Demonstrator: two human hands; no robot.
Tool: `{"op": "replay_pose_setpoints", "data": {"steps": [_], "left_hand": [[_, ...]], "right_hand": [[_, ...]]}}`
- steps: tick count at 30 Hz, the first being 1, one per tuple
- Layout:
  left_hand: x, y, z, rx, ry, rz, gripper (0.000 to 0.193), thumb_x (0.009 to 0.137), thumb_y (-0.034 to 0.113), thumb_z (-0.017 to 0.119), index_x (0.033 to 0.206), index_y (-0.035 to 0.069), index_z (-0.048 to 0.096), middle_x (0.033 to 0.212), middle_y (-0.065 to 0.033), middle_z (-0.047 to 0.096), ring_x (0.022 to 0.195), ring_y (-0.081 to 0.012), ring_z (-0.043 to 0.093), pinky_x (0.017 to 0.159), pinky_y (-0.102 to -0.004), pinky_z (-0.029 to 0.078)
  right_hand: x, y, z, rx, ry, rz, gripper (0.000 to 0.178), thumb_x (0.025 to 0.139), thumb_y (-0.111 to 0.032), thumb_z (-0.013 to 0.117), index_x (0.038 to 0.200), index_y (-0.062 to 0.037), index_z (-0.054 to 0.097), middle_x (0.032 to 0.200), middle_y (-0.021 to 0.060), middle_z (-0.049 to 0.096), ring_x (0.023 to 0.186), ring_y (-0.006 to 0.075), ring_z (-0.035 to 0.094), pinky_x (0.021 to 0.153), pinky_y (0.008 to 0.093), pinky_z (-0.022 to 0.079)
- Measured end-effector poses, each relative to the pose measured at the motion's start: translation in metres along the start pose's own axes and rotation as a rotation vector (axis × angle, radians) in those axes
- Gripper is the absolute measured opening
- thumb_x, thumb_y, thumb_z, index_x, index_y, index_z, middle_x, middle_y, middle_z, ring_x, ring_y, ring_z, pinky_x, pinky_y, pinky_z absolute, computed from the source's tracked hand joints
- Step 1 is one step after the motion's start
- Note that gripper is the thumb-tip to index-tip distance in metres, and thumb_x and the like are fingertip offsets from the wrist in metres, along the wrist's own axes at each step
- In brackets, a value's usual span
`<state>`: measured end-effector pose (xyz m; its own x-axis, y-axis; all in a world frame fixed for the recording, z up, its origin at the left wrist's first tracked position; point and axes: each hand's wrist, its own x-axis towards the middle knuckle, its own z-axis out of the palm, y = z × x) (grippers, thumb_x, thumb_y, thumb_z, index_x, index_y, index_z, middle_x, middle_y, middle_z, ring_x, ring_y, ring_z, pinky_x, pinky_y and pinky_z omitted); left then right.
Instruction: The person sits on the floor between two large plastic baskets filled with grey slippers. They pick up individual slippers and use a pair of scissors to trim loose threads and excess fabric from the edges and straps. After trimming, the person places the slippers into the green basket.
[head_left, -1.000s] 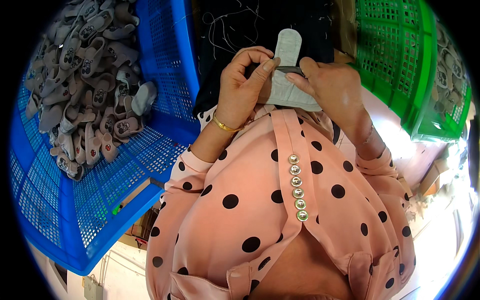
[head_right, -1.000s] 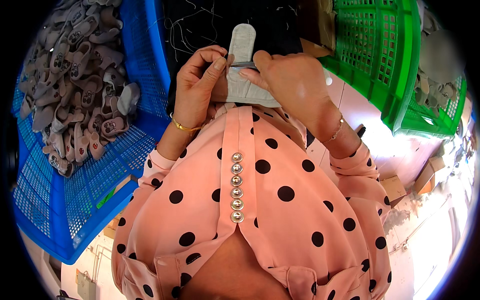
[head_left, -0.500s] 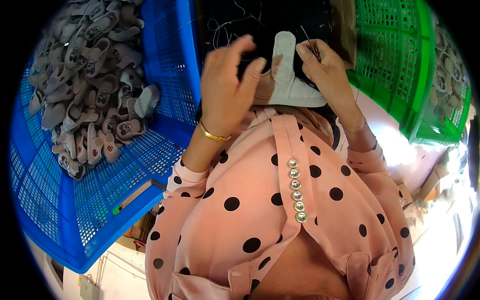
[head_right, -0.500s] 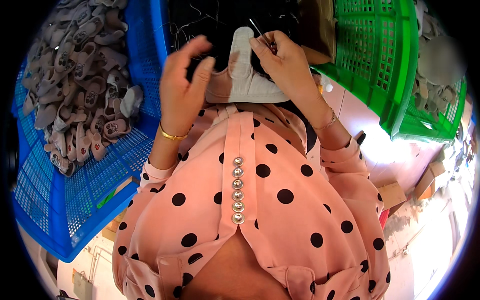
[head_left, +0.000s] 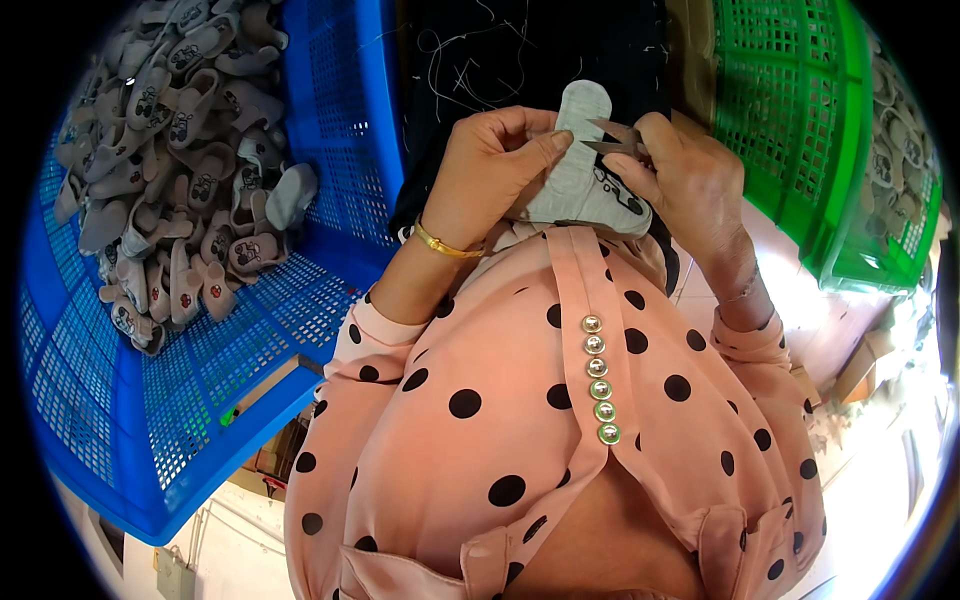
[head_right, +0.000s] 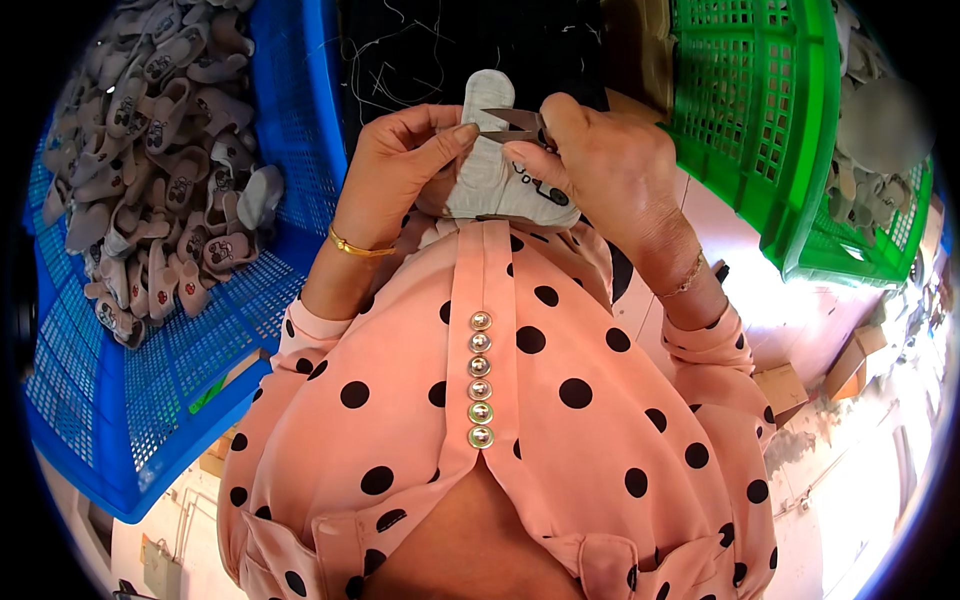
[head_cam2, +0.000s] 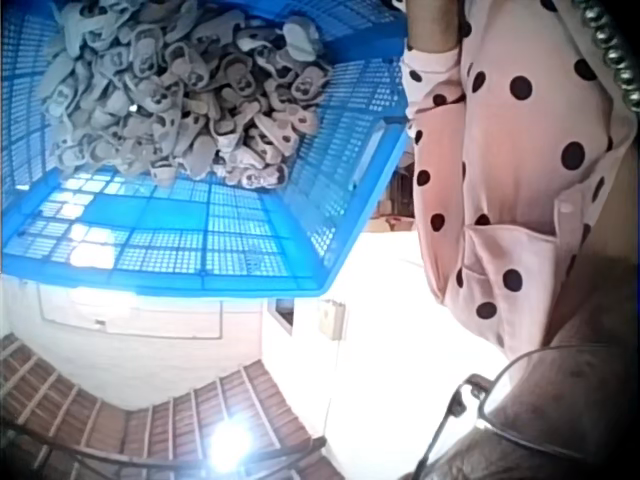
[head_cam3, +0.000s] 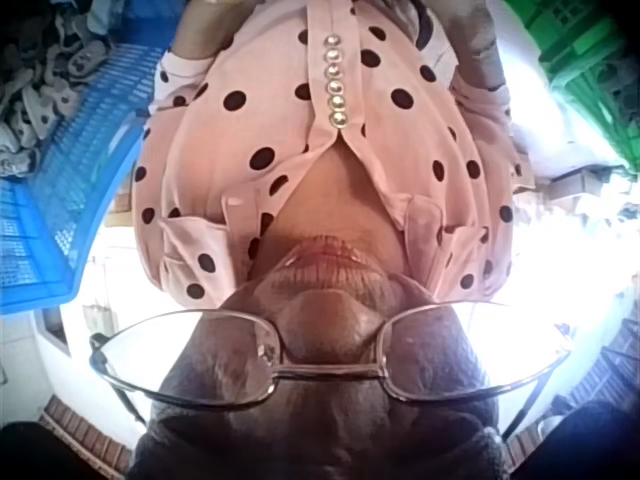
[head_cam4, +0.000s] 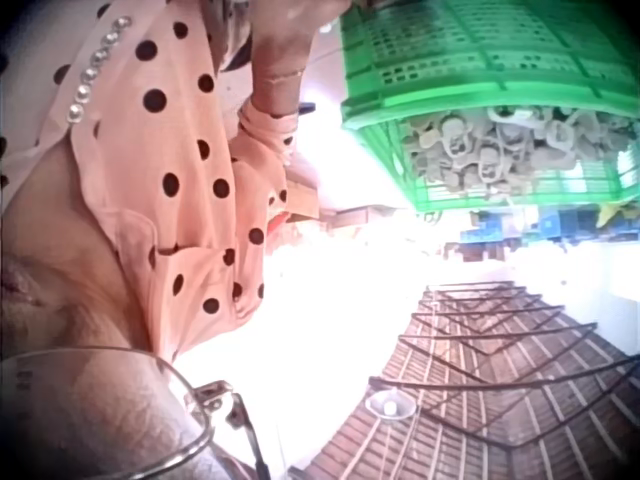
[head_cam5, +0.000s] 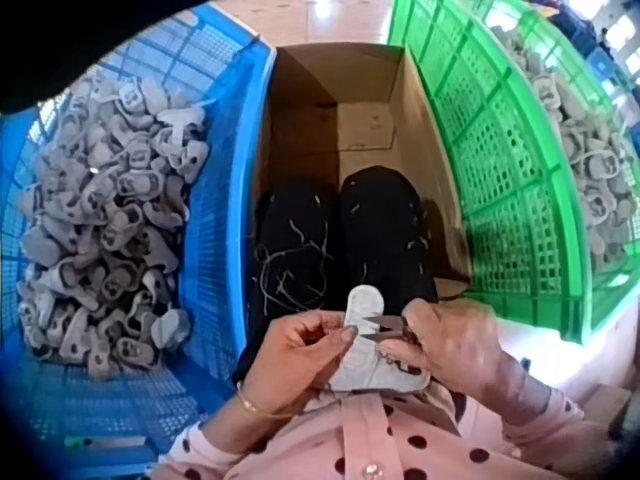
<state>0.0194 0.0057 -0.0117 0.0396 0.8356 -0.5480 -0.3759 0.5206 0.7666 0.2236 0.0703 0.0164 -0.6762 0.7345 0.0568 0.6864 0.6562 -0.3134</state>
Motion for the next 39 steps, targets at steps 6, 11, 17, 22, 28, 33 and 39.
{"op": "replay_pose_setpoints", "data": {"steps": [6, 11, 17, 22, 28, 33, 39], "left_hand": [[-0.005, 0.005, 0.0, -0.105, -0.013, -0.041, 0.023, 0.09, 0.008, 0.069, 0.109, -0.004, 0.067, 0.086, -0.0064, 0.069, 0.07, -0.0071, 0.064, 0.061, -0.0176, 0.051], [-0.008, 0.01, -0.004, -0.098, -0.073, -0.081, 0.024, 0.09, 0.007, 0.068, 0.111, -0.005, 0.066, 0.091, -0.0091, 0.07, 0.075, -0.011, 0.068, 0.066, -0.0214, 0.056], [-0.01, 0.012, -0.006, -0.135, -0.067, -0.116, 0.022, 0.089, 0.007, 0.069, 0.109, -0.004, 0.067, 0.092, -0.0098, 0.071, 0.077, -0.0132, 0.07, 0.067, -0.0234, 0.058], [-0.011, 0.008, -0.009, -0.144, -0.071, -0.125, 0.02, 0.089, 0.007, 0.069, 0.107, -0.003, 0.068, 0.094, -0.0096, 0.071, 0.078, -0.0134, 0.07, 0.068, -0.0242, 0.058], [-0.01, 0.005, -0.013, -0.157, -0.109, -0.129, 0.019, 0.089, 0.007, 0.069, 0.107, -0.002, 0.069, 0.094, -0.0093, 0.072, 0.082, -0.0135, 0.069, 0.072, -0.0251, 0.057], [-0.007, -0.001, -0.014, -0.213, -0.11, -0.171, 0.019, 0.089, 0.006, 0.069, 0.106, -0.002, 0.069, 0.094, -0.0096, 0.072, 0.081, -0.0144, 0.069, 0.072, -0.0253, 0.057], [-0.006, 0.0, -0.014, -0.26, -0.107, -0.202, 0.019, 0.087, 0.006, 0.07, 0.104, -0.002, 0.069, 0.092, -0.0098, 0.072, 0.081, -0.0151, 0.069, 0.073, -0.0264, 0.057]], "right_hand": [[0.012, -0.003, -0.007, -0.156, 0.014, -0.152, 0.042, 0.085, -0.047, 0.068, 0.071, -0.0117, 0.049, 0.053, 0.0016, 0.05, 0.046, 0.0176, 0.055, 0.042, 0.0296, 0.04], [0.008, -0.003, -0.003, -0.121, -0.05, -0.11, 0.041, 0.086, -0.047, 0.067, 0.071, -0.012, 0.05, 0.053, 0.0005, 0.051, 0.045, 0.0169, 0.055, 0.04, 0.0284, 0.039], [0.006, -0.007, 0.0, -0.14, -0.088, -0.061, 0.043, 0.087, -0.049, 0.064, 0.072, -0.012, 0.049, 0.054, 0.0007, 0.052, 0.046, 0.018, 0.056, 0.039, 0.0295, 0.039], [0.005, -0.006, 0.002, -0.098, -0.107, -0.058, 0.042, 0.087, -0.049, 0.064, 0.072, -0.0119, 0.049, 0.055, 0.0014, 0.054, 0.047, 0.0196, 0.057, 0.039, 0.0305, 0.04], [0.009, -0.006, 0.002, -0.08, -0.078, -0.097, 0.041, 0.087, -0.047, 0.064, 0.072, -0.0116, 0.05, 0.057, 0.0027, 0.055, 0.05, 0.0198, 0.059, 0.041, 0.03, 0.041], [0.011, -0.004, 0.002, -0.122, -0.096, -0.141, 0.041, 0.088, -0.047, 0.063, 0.072, -0.011, 0.051, 0.056, 0.0028, 0.056, 0.05, 0.0201, 0.059, 0.042, 0.0295, 0.042], [0.016, -0.001, 0.002, -0.136, -0.132, -0.182, 0.041, 0.088, -0.047, 0.063, 0.071, -0.0112, 0.05, 0.055, 0.003, 0.055, 0.048, 0.0203, 0.059, 0.043, 0.0301, 0.042]]}}
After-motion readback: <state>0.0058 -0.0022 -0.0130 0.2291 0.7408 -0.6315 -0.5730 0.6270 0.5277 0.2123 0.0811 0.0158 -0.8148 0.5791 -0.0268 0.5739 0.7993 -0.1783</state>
